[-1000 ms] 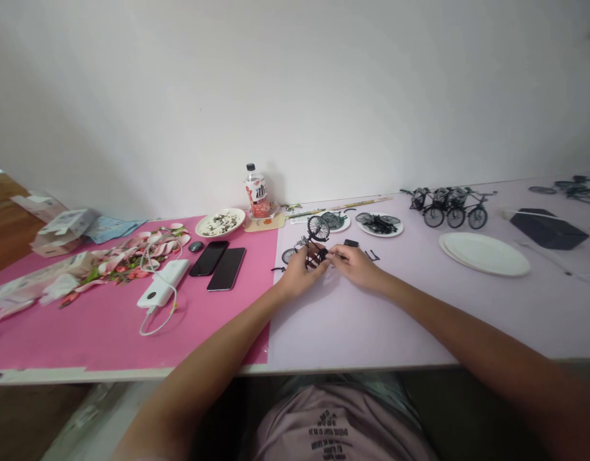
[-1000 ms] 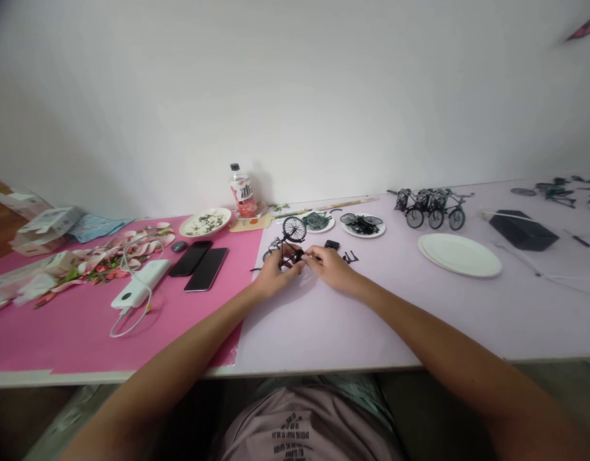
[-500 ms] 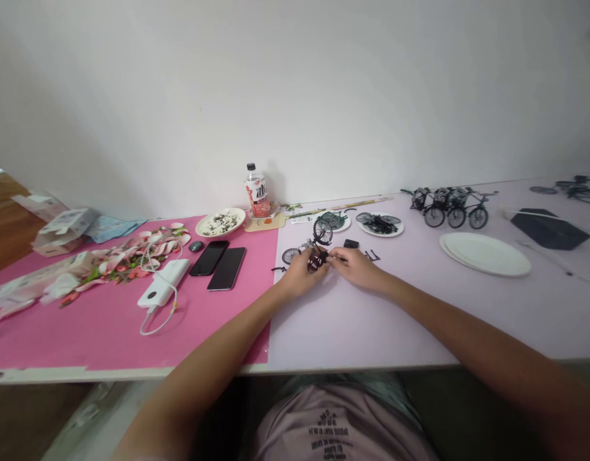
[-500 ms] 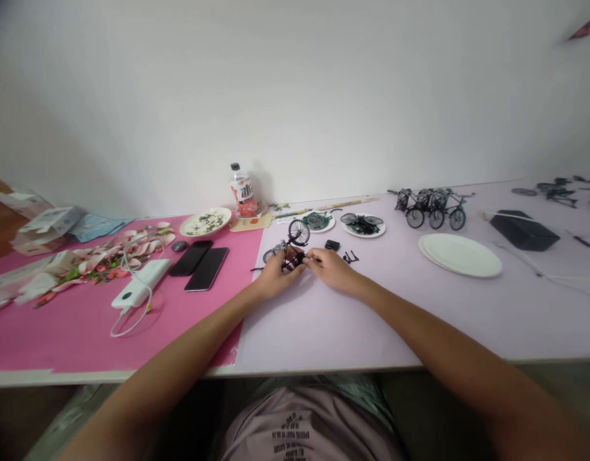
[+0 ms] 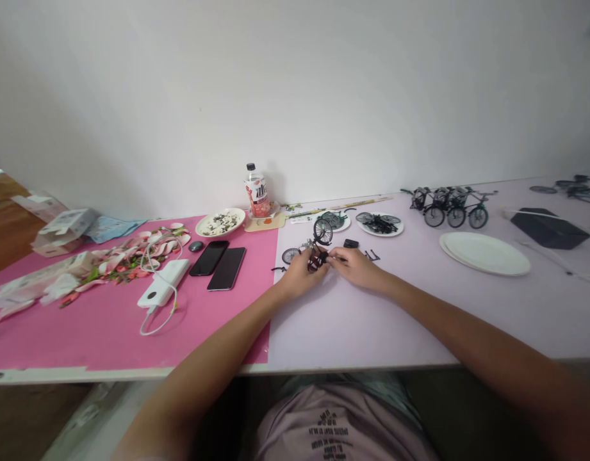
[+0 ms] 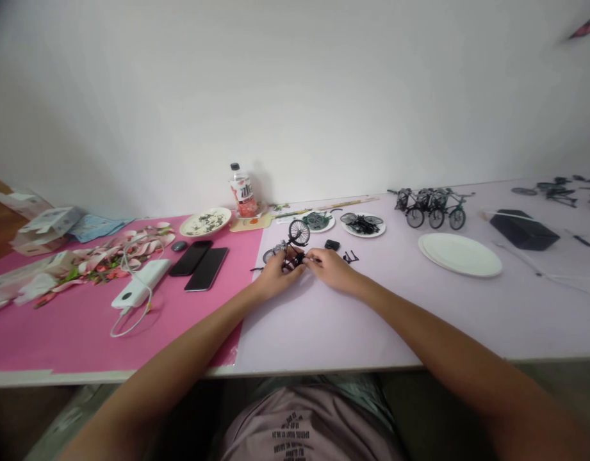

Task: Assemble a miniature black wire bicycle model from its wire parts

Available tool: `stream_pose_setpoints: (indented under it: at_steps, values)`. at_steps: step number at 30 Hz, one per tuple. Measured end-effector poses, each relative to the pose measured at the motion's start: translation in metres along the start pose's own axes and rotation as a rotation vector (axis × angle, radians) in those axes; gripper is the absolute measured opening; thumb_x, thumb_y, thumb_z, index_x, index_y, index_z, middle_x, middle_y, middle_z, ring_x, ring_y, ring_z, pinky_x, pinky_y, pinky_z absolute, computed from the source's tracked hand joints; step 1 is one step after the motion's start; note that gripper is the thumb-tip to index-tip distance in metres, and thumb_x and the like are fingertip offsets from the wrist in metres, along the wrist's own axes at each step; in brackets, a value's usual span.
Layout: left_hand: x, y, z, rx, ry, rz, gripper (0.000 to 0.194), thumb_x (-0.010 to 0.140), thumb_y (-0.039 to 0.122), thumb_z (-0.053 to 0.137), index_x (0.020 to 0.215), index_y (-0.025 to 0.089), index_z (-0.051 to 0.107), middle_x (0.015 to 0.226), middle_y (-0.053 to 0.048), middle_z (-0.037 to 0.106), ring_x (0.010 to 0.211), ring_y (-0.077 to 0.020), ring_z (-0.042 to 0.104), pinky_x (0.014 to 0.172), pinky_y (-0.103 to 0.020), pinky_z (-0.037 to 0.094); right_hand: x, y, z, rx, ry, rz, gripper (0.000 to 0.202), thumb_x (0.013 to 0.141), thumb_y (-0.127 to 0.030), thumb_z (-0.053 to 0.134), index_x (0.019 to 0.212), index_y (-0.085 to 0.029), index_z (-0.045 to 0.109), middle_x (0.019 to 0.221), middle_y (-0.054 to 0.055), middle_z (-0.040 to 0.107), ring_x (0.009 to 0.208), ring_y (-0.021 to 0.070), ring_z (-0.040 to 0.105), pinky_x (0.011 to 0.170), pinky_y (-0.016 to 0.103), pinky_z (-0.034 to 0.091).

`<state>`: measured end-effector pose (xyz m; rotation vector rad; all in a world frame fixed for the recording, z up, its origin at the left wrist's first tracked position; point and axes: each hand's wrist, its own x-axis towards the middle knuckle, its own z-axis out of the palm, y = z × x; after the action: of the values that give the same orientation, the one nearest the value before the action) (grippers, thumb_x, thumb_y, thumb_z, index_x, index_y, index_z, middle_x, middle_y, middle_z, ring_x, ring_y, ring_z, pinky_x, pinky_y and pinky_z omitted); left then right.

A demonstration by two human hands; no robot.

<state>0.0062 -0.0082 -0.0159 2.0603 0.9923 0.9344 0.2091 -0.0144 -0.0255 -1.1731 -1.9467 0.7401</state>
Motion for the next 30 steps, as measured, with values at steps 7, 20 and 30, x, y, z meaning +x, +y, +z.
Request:
stream_pose_setpoints:
  at_steps: [7, 20, 30]
  values:
    - [-0.0006, -0.0011, -0.0001, 0.04, -0.016, -0.014, 0.035, 0.091, 0.036, 0.065, 0.119, 0.016, 0.063, 0.087, -0.003, 0.067, 0.065, -0.0137, 0.057, 0.062, -0.026, 0.048, -0.0005, 0.0021, 0.0007, -0.01, -0.011, -0.005, 0.025, 0.097, -0.042, 0.055, 0.091, -0.021, 0.067, 0.092, 0.006, 0.076, 0.083, 0.0229, 0.068, 0.078, 0.034, 0.051]
    - [-0.0005, -0.0016, -0.0005, 0.077, -0.035, 0.0, 0.034, 0.09, 0.032, 0.066, 0.12, 0.017, 0.064, 0.086, -0.003, 0.069, 0.067, -0.0152, 0.061, 0.066, -0.027, 0.049, 0.0001, 0.0006, 0.0, -0.055, -0.034, 0.0, 0.024, 0.098, -0.037, 0.052, 0.088, -0.02, 0.065, 0.09, 0.006, 0.074, 0.078, 0.0211, 0.065, 0.074, 0.032, 0.048]
    - [-0.0002, 0.0, -0.0015, 0.093, -0.05, -0.001, 0.035, 0.089, 0.033, 0.065, 0.12, 0.017, 0.065, 0.081, -0.002, 0.068, 0.067, -0.0162, 0.061, 0.065, -0.028, 0.049, 0.0001, 0.0008, -0.0003, -0.031, -0.025, -0.005, 0.025, 0.097, -0.042, 0.055, 0.087, -0.021, 0.066, 0.083, 0.004, 0.072, 0.077, 0.0215, 0.063, 0.073, 0.032, 0.049]
